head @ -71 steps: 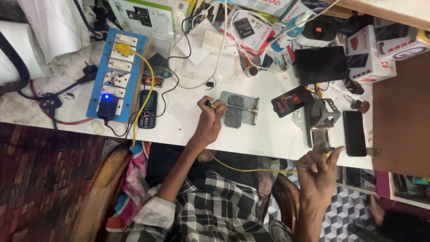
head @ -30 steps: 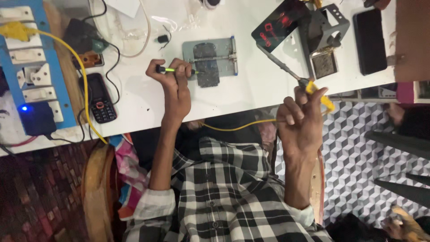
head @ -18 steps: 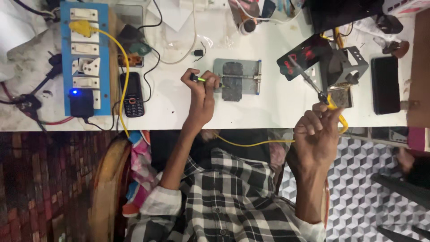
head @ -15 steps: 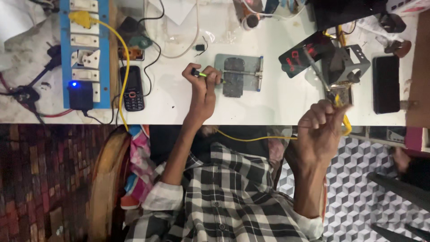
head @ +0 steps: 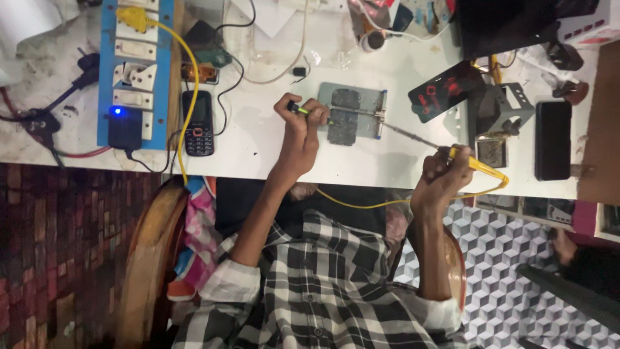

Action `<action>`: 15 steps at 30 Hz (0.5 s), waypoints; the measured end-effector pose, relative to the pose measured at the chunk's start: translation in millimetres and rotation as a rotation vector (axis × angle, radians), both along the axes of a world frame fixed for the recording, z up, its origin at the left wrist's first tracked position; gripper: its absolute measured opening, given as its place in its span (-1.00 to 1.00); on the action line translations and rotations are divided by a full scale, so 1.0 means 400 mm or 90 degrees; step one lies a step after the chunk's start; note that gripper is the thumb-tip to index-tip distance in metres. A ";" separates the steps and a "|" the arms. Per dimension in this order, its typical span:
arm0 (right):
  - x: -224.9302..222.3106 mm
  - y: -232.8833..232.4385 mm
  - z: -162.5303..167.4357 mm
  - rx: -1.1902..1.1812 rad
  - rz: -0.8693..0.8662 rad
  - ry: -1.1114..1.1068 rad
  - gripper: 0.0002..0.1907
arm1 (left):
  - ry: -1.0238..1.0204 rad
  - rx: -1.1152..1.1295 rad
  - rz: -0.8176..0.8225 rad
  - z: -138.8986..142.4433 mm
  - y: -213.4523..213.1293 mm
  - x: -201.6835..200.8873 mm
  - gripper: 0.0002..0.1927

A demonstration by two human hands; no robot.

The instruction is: The person uses a soldering iron and solder wire to solder components on a small circuit board held in a vise. The person repeatedly applies heat and solder to different points on the board throughout the clip.

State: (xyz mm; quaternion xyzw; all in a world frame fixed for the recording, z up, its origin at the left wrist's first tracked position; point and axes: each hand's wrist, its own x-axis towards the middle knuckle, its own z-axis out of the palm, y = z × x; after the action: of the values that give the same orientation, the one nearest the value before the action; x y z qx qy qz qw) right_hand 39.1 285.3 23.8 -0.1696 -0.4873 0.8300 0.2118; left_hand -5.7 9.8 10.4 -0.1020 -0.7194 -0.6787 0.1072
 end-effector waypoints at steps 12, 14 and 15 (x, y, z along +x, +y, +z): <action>-0.027 -0.055 -0.072 0.140 -0.023 0.030 -0.74 | 0.016 -0.008 0.007 -0.001 0.002 0.002 -0.82; -0.025 -0.059 -0.069 0.160 -0.024 0.002 -0.74 | -0.018 0.054 -0.006 -0.004 0.003 0.003 -0.81; -0.025 -0.061 -0.066 0.172 -0.024 -0.016 -0.74 | -0.032 0.086 -0.012 -0.005 0.004 0.002 -0.81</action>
State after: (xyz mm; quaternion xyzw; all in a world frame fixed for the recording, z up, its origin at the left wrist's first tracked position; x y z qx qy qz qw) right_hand 29.2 261.1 -2.7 -0.1590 -0.5938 0.7506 0.2423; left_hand -4.8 11.4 8.3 -0.0841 -0.6732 -0.7292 0.0890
